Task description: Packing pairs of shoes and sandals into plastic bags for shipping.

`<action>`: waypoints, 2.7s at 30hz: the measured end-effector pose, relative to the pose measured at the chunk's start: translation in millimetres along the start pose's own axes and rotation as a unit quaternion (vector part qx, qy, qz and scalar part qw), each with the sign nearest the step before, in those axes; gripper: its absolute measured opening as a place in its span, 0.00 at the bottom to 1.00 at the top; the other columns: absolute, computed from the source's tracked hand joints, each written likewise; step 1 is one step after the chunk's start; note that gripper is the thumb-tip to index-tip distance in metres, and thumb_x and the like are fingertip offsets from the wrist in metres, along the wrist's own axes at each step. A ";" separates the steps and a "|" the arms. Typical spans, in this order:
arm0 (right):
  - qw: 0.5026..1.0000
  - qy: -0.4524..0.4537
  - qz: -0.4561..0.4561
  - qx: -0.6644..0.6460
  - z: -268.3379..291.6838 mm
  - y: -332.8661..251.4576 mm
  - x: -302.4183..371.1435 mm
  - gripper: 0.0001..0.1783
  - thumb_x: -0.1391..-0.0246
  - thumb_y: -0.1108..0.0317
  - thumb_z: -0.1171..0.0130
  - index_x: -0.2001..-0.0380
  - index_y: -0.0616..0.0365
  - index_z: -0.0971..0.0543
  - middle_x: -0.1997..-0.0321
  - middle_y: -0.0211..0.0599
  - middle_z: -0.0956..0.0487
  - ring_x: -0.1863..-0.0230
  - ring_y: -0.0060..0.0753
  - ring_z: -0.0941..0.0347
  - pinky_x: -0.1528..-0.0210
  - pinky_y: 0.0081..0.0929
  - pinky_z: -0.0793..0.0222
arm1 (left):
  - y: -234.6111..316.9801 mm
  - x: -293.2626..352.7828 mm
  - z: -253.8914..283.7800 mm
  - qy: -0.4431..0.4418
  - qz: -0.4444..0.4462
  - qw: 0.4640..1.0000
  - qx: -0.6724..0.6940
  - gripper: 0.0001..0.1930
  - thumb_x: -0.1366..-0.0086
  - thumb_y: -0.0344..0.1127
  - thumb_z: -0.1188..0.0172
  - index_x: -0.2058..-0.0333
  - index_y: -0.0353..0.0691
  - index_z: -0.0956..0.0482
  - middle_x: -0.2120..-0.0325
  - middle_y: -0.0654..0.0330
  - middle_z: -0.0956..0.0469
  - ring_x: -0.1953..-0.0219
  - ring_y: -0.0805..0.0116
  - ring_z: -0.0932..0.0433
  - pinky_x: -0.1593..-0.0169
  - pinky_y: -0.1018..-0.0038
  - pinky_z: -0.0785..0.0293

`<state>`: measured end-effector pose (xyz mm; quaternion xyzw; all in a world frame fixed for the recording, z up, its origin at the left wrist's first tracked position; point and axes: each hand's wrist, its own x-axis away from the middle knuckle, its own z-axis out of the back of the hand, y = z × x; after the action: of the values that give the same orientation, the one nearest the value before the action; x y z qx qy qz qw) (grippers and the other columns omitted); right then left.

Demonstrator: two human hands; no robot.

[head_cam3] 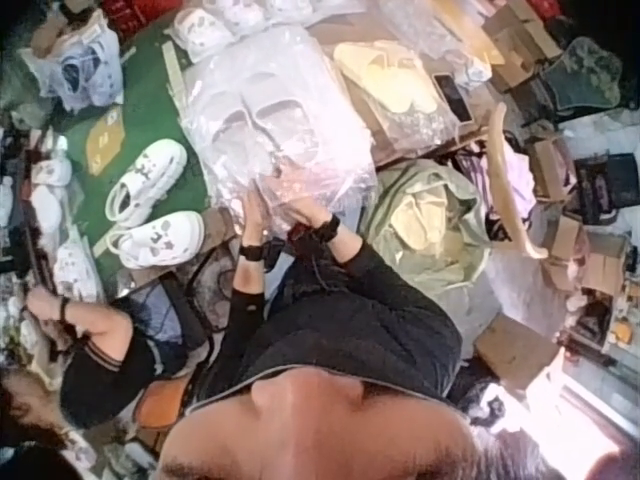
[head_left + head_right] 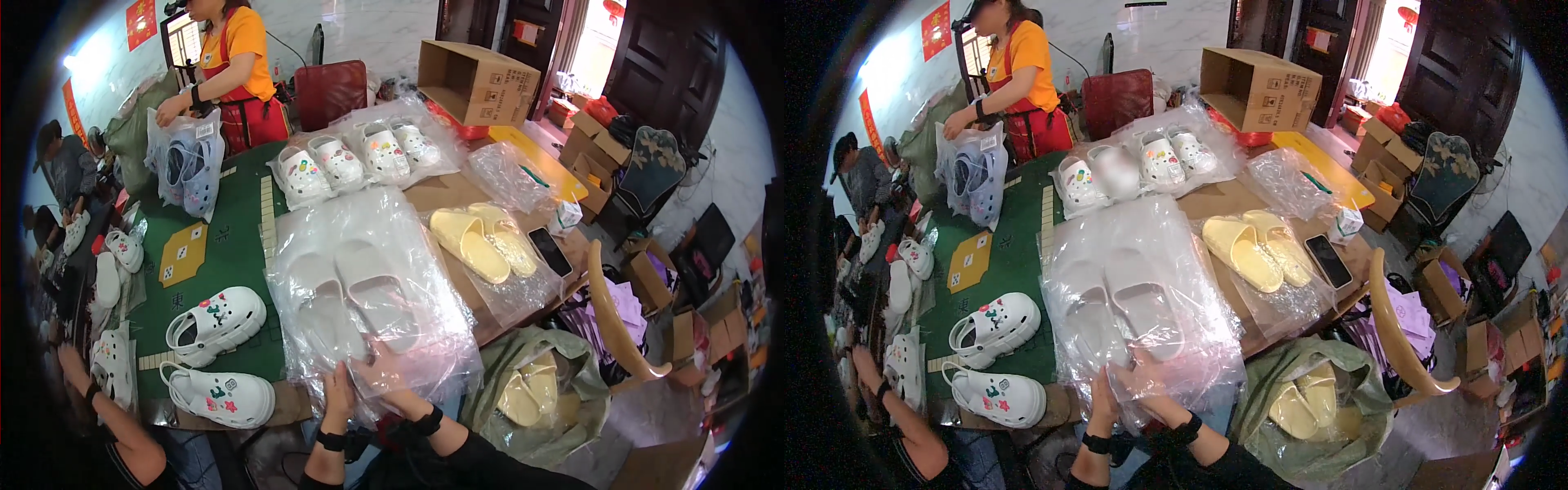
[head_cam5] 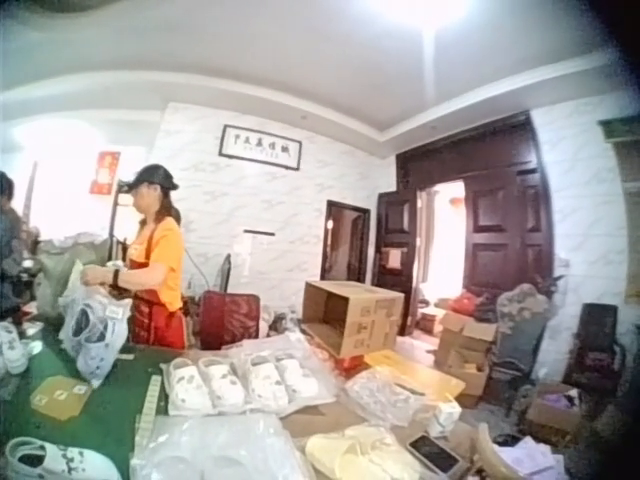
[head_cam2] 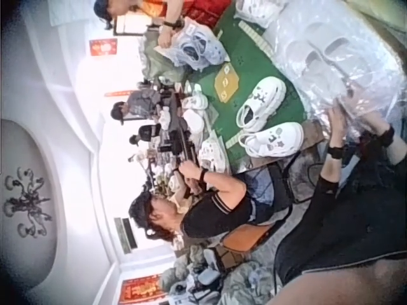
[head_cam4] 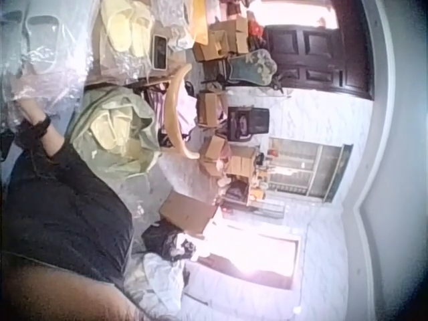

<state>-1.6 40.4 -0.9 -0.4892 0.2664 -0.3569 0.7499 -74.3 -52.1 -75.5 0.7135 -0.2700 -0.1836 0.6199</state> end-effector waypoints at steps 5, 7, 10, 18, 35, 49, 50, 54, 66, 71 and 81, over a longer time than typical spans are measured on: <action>0.999 0.002 0.031 -0.019 -5.2 19.5 3.3 0.34 0.55 0.63 0.38 0.45 0.64 0.35 0.61 0.44 0.25 0.66 0.32 0.29 0.62 0.28 0.32 | 8.2 2.5 -5.1 -0.005 0.056 0.995 0.086 0.17 0.32 0.42 0.53 0.60 0.30 0.28 0.69 0.60 0.26 0.67 0.74 0.29 0.63 0.74 0.31; 0.996 -0.010 0.018 -0.088 -10.5 35.7 2.4 0.33 0.54 0.65 0.38 0.44 0.63 0.35 0.60 0.43 0.25 0.65 0.30 0.29 0.62 0.27 0.31 | 11.4 2.3 0.1 -0.014 0.094 0.995 0.044 0.16 0.32 0.41 0.52 0.60 0.31 0.28 0.70 0.61 0.25 0.68 0.75 0.29 0.65 0.75 0.31; 0.946 -0.107 -0.082 -0.293 0.9 32.6 -3.2 0.30 0.51 0.75 0.43 0.43 0.62 0.37 0.59 0.38 0.25 0.60 0.24 0.29 0.64 0.22 0.29 | 16.8 2.1 -2.9 -0.011 0.118 0.992 0.042 0.15 0.32 0.40 0.51 0.60 0.31 0.28 0.70 0.62 0.25 0.70 0.76 0.28 0.68 0.77 0.30; 0.985 -0.063 -0.057 -0.149 1.2 23.8 -9.6 0.28 0.50 0.75 0.42 0.45 0.63 0.36 0.56 0.39 0.25 0.57 0.26 0.29 0.58 0.24 0.30 | 14.9 -2.1 -1.0 -0.057 0.108 0.986 0.118 0.13 0.34 0.38 0.49 0.60 0.32 0.26 0.69 0.63 0.24 0.70 0.76 0.27 0.67 0.79 0.30; 0.994 -0.012 0.061 -0.085 0.5 40.9 7.0 0.17 0.50 0.65 0.41 0.58 0.65 0.26 0.60 0.52 0.25 0.58 0.46 0.29 0.56 0.36 0.32 | 27.6 4.8 -16.9 -0.056 0.086 0.979 0.174 0.12 0.33 0.34 0.50 0.57 0.32 0.28 0.71 0.66 0.25 0.72 0.80 0.28 0.71 0.82 0.33; 0.924 0.174 0.109 0.323 58.3 13.2 -0.8 0.29 0.57 0.65 0.37 0.49 0.60 0.29 0.53 0.49 0.31 0.58 0.44 0.31 0.57 0.33 0.35 | 33.7 -0.6 -16.1 -0.022 0.126 0.971 0.202 0.07 0.36 0.34 0.48 0.69 0.37 0.26 0.78 0.63 0.26 0.82 0.75 0.29 0.82 0.78 0.34; 0.977 0.152 0.053 0.138 55.7 18.1 -2.0 0.29 0.56 0.66 0.36 0.49 0.61 0.30 0.55 0.46 0.30 0.58 0.40 0.31 0.57 0.30 0.34 | 31.6 -1.3 -13.4 -0.021 0.125 0.971 0.201 0.07 0.36 0.34 0.48 0.69 0.37 0.26 0.78 0.63 0.26 0.82 0.75 0.29 0.82 0.78 0.34; 0.986 0.111 -0.020 -0.122 56.5 21.3 0.7 0.26 0.53 0.70 0.37 0.50 0.64 0.30 0.61 0.38 0.28 0.62 0.25 0.31 0.61 0.22 0.33 | 31.2 1.2 -11.6 -0.034 0.120 0.983 0.132 0.08 0.37 0.35 0.46 0.67 0.35 0.27 0.78 0.62 0.26 0.81 0.74 0.28 0.81 0.78 0.33; 0.877 -0.005 -0.163 -0.452 66.7 24.8 -0.8 0.16 0.51 0.77 0.46 0.56 0.64 0.29 0.64 0.32 0.24 0.69 0.19 0.29 0.69 0.17 0.33 | 32.4 3.5 -8.8 -0.045 0.140 0.978 0.148 0.08 0.38 0.33 0.46 0.62 0.36 0.29 0.76 0.61 0.25 0.79 0.74 0.26 0.80 0.78 0.33; 0.900 0.031 -0.159 -0.405 59.4 18.2 -2.8 0.16 0.50 0.76 0.48 0.55 0.64 0.30 0.62 0.33 0.25 0.69 0.21 0.29 0.70 0.19 0.32 | 32.0 3.3 -11.3 -0.032 0.114 0.980 0.159 0.08 0.38 0.33 0.45 0.63 0.38 0.30 0.76 0.62 0.26 0.79 0.74 0.27 0.78 0.78 0.32; 0.935 0.025 -0.119 -0.334 43.0 50.7 -11.2 0.19 0.49 0.73 0.48 0.52 0.63 0.33 0.58 0.39 0.28 0.61 0.30 0.30 0.65 0.25 0.31 | 29.2 0.8 -6.3 0.011 0.167 0.963 0.211 0.10 0.37 0.34 0.46 0.61 0.35 0.26 0.71 0.61 0.24 0.73 0.71 0.24 0.68 0.75 0.25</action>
<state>37.8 86.2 -30.9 -0.7303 0.3292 -0.3461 0.4884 -74.5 -50.2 -45.8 0.7749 -0.4110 -0.0089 0.4801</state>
